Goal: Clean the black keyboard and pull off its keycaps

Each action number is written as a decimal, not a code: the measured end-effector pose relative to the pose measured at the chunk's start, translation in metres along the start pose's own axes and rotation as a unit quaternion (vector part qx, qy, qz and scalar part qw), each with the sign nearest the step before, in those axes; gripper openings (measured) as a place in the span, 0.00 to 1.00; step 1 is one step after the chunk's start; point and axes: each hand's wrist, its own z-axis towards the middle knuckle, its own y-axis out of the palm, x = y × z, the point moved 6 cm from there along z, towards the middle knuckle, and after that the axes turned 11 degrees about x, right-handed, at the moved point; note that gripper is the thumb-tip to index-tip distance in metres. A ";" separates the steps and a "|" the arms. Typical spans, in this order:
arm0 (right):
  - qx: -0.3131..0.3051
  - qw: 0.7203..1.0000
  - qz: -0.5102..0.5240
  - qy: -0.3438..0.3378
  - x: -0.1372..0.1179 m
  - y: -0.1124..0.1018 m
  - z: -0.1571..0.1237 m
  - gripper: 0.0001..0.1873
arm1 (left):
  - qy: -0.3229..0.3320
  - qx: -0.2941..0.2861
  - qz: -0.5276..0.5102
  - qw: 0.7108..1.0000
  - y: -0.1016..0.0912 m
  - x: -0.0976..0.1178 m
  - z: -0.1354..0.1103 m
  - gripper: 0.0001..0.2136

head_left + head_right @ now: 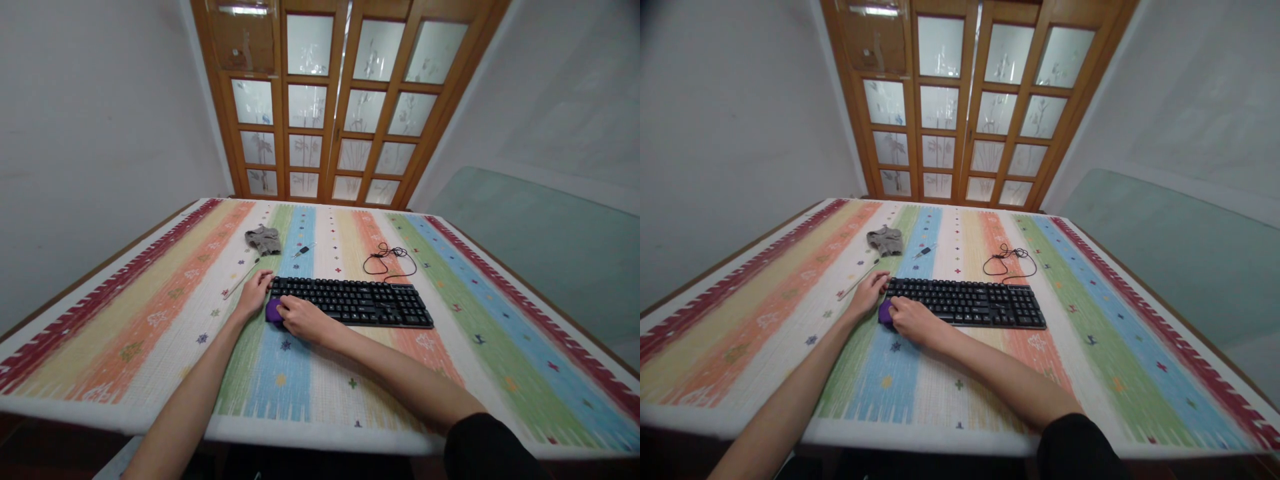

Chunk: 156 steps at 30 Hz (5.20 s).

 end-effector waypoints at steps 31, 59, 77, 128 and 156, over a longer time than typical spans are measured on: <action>0.011 0.983 -0.048 0.177 0.048 -0.029 -0.106 0.04 | 0.001 0.008 0.012 1.000 -0.002 -0.003 0.003 0.19; 0.052 0.974 -0.188 0.112 0.041 -0.025 -0.140 0.10 | 0.006 0.012 0.005 1.000 -0.002 -0.005 0.005 0.20; 0.094 0.967 -0.176 0.158 0.055 -0.040 -0.173 0.17 | 0.003 0.005 0.016 1.000 -0.003 -0.001 0.004 0.21; 0.096 0.977 -0.106 0.158 0.046 -0.006 -0.155 0.28 | 0.012 0.009 0.032 0.999 -0.004 -0.005 0.006 0.23; 0.124 0.949 -0.116 0.264 0.078 -0.037 -0.227 0.34 | -0.001 0.005 0.027 1.000 -0.003 -0.001 0.003 0.24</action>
